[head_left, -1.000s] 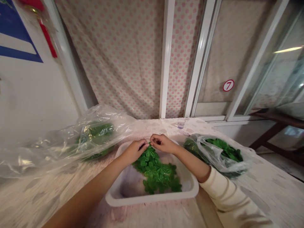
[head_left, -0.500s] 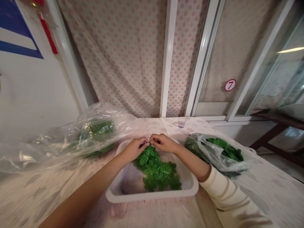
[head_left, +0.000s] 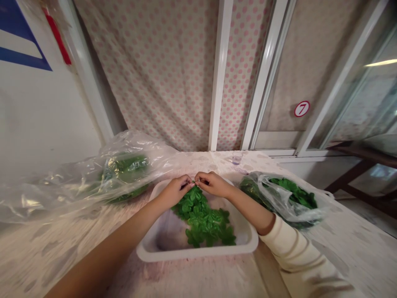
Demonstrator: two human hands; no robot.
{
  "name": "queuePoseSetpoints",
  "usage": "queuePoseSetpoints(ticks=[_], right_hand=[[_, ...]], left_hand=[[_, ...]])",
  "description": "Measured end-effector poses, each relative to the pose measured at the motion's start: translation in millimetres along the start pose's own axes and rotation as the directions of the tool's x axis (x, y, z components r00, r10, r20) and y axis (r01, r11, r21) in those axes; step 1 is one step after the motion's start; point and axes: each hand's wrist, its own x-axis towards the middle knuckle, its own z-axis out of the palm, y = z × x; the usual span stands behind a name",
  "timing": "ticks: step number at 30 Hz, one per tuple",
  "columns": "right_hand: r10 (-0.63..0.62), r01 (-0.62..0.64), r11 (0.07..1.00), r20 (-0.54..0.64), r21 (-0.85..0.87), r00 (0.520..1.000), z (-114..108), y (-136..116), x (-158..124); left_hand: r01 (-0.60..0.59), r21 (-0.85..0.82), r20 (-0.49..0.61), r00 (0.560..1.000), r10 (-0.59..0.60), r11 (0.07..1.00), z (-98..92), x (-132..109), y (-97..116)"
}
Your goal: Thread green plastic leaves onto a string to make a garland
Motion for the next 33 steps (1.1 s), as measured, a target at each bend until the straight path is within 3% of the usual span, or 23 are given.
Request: queuePoseSetpoints(ticks=[8,24,28,33], right_hand=[[-0.004,0.004,1.000,-0.025,-0.024,1.000,0.5,0.4,-1.0],[-0.046,0.044,0.997,-0.031,-0.069,0.998,-0.4,1.8,-0.3],[-0.043,0.041,0.996,-0.024,-0.080,0.999,-0.5,2.5,-0.3],[-0.022,0.018,0.993,-0.025,-0.117,0.999,-0.9,2.0,-0.4]], left_hand=[[0.011,-0.049,-0.085,0.996,-0.015,0.999,-1.2,0.2,0.7],[0.061,-0.085,-0.137,0.988,-0.072,0.995,-1.9,1.1,2.9],[0.069,-0.110,-0.076,0.994,-0.077,0.992,-1.9,-0.6,5.2],[-0.001,-0.093,-0.017,1.000,-0.001,0.996,-1.7,-1.2,4.1]])
